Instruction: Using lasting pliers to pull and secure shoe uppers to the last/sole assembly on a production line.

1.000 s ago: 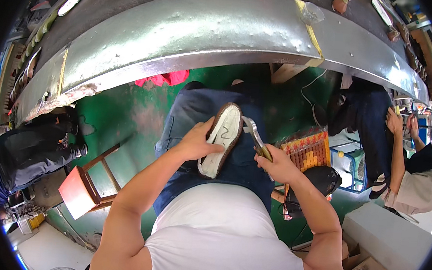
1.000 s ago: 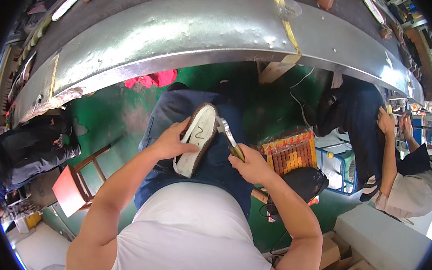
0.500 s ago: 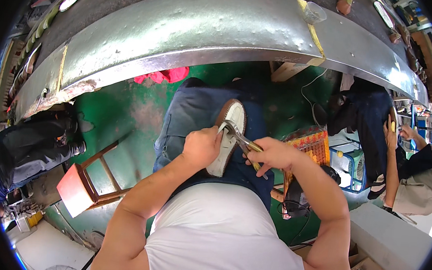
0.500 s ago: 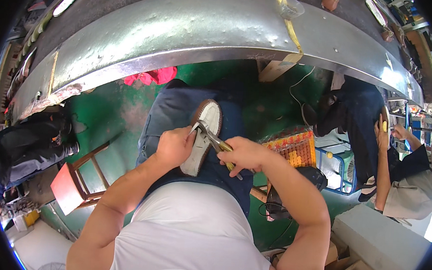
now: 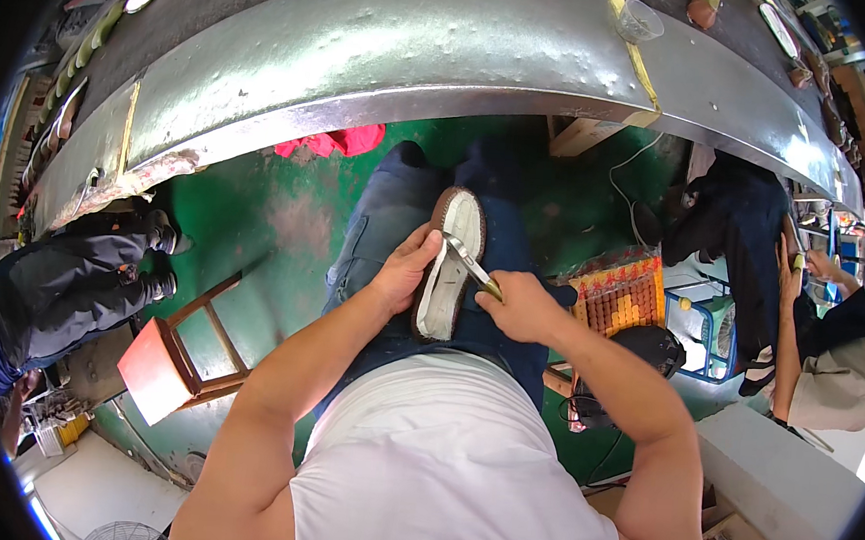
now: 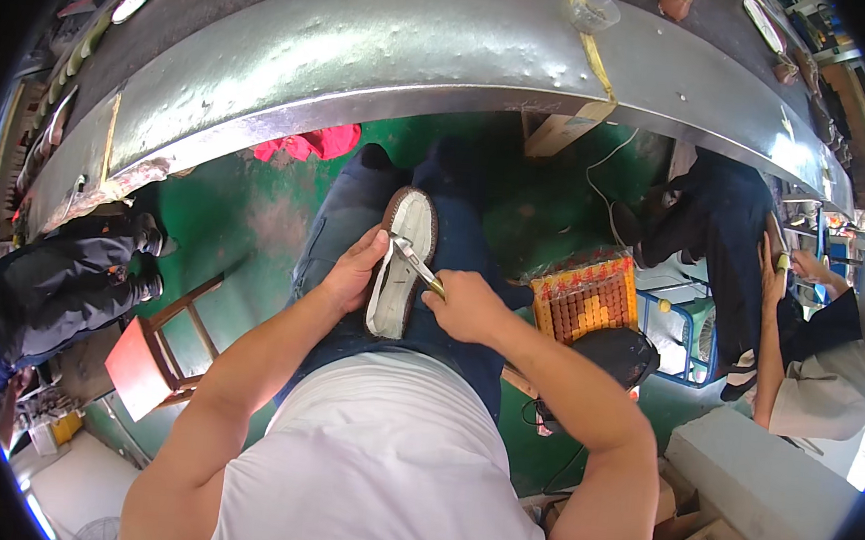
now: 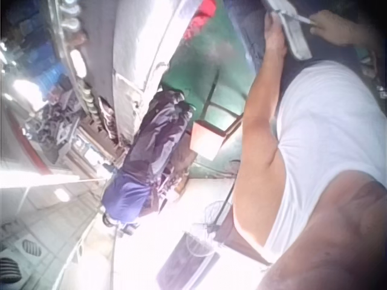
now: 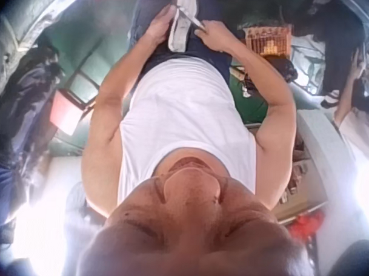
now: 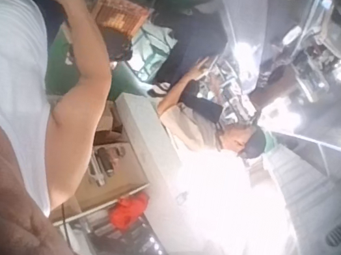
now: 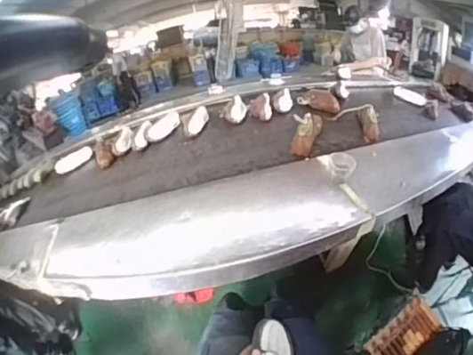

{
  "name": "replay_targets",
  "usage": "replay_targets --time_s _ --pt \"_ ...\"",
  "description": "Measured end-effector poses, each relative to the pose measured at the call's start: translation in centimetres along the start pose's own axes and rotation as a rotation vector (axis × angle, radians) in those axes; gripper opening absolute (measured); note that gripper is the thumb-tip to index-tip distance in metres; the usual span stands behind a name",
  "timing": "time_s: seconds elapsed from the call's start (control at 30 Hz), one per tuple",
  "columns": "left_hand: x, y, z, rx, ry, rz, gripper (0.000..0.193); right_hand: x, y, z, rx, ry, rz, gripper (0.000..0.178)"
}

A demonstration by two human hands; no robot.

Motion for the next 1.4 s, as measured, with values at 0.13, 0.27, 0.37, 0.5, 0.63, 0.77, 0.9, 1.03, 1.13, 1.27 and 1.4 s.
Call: replay_targets --time_s 0.13,0.27,0.37,0.5,0.63,0.77,0.9,1.03,1.13,1.27,1.4 --pt "-0.9 -0.7 -0.5 -0.104 0.025 0.012 0.063 -0.1 3.1 1.9 -0.237 0.07 0.043 0.028" --pt "-1.3 -0.3 -0.5 -0.163 0.005 0.027 0.06 -1.4 4.9 4.3 -0.886 0.22 -0.335 0.022" --pt "-1.0 0.8 -0.1 -0.228 -0.02 0.071 0.051 -1.3 4.2 6.3 -1.276 0.252 -0.717 0.025" --pt "-1.7 1.2 0.2 -0.338 -0.036 0.089 0.05 -0.4 -0.5 6.8 -1.025 0.285 -0.77 0.031" --pt "-2.0 1.6 0.2 -0.512 -0.078 0.114 0.049 -0.5 -4.3 3.8 -0.503 0.114 -0.308 0.033" --pt "-2.0 2.3 0.4 -0.769 -0.1 0.077 0.05 -3.5 -3.0 2.3 -0.149 -0.126 0.027 0.038" --pt "-2.3 0.9 0.8 -0.691 -0.205 0.04 0.054 -2.6 -5.4 2.5 0.001 0.037 0.004 0.035" --pt "-2.4 1.8 1.9 -0.483 -0.272 -0.031 0.055 1.7 -4.5 3.3 0.03 0.063 -0.219 0.032" --pt "-3.1 1.5 1.8 -0.448 -0.316 -0.051 0.055 2.6 -2.2 2.3 0.205 -0.067 -0.304 0.031" --pt "-3.1 1.4 1.3 -0.43 -0.315 -0.062 0.056 2.9 -0.4 1.5 0.394 -0.152 -0.055 0.04" --pt "-2.8 1.8 1.6 -0.423 -0.282 -0.071 0.057 2.3 0.7 2.1 0.45 -0.269 0.163 0.036"
Point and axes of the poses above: each hand's wrist, its own x-axis away from the middle knuckle, its own y-axis out of the palm, z = x × y, the point moved 4 cm from there along -x, towards the middle knuckle, and after that the axes turned 13 degrees about y, right-handed, at the moved point
